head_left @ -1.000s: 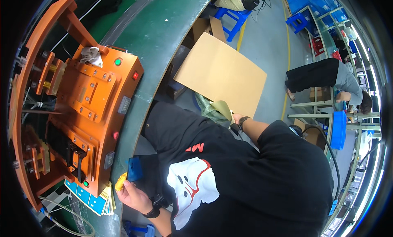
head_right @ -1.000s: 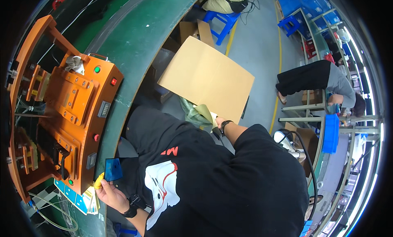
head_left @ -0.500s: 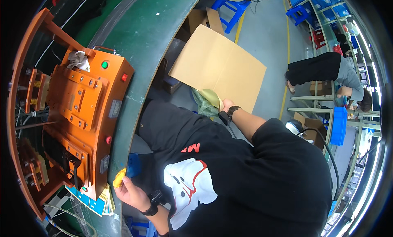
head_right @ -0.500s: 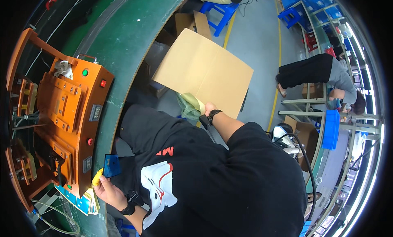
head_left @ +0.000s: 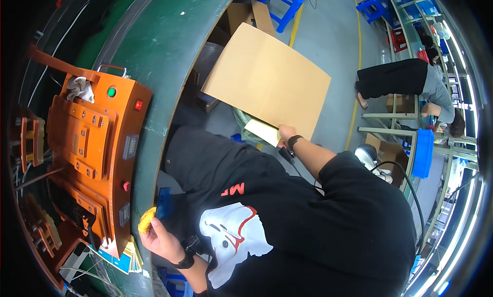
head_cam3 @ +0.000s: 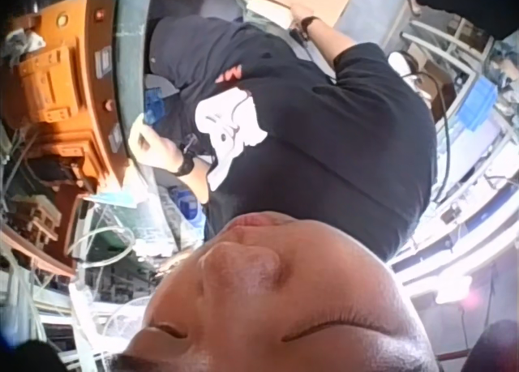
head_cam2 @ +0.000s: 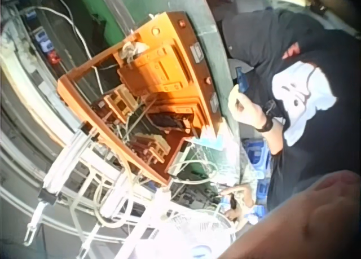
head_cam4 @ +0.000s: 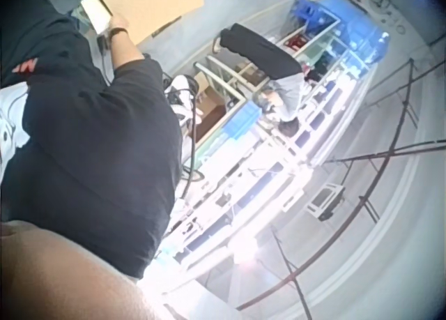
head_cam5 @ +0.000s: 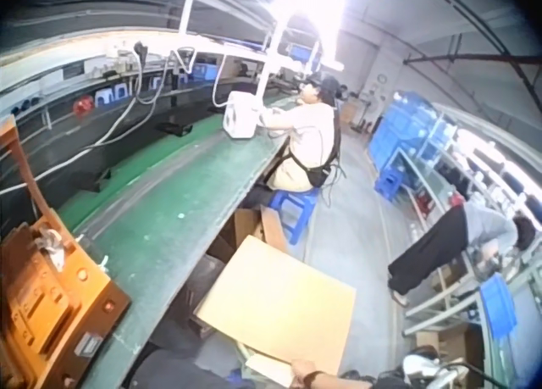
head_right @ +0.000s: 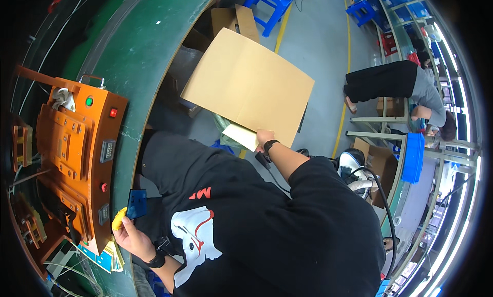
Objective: Operator uses a pneumatic press machine to attach components to electronic board assemblies.
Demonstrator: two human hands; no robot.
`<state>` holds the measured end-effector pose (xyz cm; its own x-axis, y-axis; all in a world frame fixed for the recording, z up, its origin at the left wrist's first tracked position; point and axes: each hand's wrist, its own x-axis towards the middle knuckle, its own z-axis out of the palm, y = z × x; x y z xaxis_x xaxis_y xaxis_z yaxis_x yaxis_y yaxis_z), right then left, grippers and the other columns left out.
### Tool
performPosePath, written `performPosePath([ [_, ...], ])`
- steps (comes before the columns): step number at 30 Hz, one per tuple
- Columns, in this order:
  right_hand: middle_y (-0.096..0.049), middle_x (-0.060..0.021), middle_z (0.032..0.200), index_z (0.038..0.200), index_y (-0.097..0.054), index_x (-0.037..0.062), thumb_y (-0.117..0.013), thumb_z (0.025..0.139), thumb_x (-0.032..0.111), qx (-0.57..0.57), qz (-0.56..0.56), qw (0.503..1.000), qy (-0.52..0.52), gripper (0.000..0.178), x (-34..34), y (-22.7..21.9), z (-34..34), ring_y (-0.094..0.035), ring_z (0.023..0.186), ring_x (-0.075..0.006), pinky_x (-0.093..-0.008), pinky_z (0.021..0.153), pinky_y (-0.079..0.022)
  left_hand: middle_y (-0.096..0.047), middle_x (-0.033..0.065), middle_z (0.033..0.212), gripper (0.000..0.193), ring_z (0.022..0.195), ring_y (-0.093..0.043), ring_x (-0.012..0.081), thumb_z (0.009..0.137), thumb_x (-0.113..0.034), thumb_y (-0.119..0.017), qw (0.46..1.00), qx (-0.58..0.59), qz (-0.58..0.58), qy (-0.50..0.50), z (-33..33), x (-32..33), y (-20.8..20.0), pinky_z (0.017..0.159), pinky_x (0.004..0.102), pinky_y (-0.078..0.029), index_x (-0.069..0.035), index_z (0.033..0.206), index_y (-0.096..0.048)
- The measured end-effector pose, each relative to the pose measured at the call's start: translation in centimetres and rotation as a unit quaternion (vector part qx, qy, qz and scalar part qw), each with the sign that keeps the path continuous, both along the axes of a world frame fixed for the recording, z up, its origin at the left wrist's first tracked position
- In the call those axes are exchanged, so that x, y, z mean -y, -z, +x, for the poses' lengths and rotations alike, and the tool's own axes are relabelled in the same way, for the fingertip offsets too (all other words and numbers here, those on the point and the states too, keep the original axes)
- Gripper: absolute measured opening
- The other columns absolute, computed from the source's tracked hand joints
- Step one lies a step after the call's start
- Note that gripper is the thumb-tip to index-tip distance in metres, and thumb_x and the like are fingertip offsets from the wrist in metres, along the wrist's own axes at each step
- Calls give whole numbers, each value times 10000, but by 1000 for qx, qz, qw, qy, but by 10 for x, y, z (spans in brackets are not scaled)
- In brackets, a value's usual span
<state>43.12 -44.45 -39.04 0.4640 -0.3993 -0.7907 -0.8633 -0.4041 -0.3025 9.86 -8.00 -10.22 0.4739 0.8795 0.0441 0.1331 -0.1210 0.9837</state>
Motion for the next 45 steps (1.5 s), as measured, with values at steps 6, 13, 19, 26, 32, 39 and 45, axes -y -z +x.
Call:
performPosePath([
  [6,-603,-291,1243,1345,-492,-19,-690,879,424,138,-185,857,-460,673,-28,-84,6,-588,1194,-405,-477,1024,-476,-685,118,1113,202,978,-641,140,1021,-120,-609,1000,4,18,5,6,1,-4,904,255,-502,45,1137,-632],
  [13,-563,-214,1285,1342,-526,64,-733,812,310,243,-211,715,-621,621,-62,-34,38,-541,1227,-384,-495,1009,-479,-686,131,1100,167,979,-634,162,1002,-97,-615,999,-23,34,1,16,7,-12,914,272,-479,35,1102,-637],
  [19,-548,-193,1332,1355,-523,79,-650,837,154,216,-218,741,-598,539,-75,-34,66,-540,1239,-380,-493,1032,-462,-686,135,1087,135,975,-630,178,979,-70,-625,998,-20,36,-45,2,5,-22,916,291,-469,29,1069,-643],
  [26,-582,-198,1301,1319,-542,48,-649,835,218,270,-205,694,-635,524,-69,-39,47,-553,1206,-386,-487,1036,-454,-685,144,1087,113,1017,-636,202,954,-4,-608,999,10,25,-44,4,5,-24,949,316,-467,32,1054,-647],
  [32,-677,-177,1029,1096,-670,13,-687,852,113,538,155,631,-538,264,-199,-190,27,-642,959,-370,-437,840,-515,-685,127,1095,144,1000,-643,178,946,29,-613,994,67,0,-87,-22,-4,-39,923,298,-484,45,1082,-657],
  [39,-617,-150,1290,1245,-642,35,-808,763,169,592,473,201,-621,527,-385,-397,-121,-582,1192,-361,-456,1016,-464,-707,87,1056,178,935,-652,127,953,9,-634,994,34,16,-107,-56,-13,-69,858,264,-508,48,1124,-669],
  [45,-649,-62,867,830,-684,75,-710,756,149,632,386,28,-671,108,-467,-396,-158,-601,1026,-290,-411,884,-449,-719,74,1048,208,932,-660,110,958,-17,-647,997,-4,-30,-64,-95,-32,-94,834,249,-510,45,1157,-657],
])
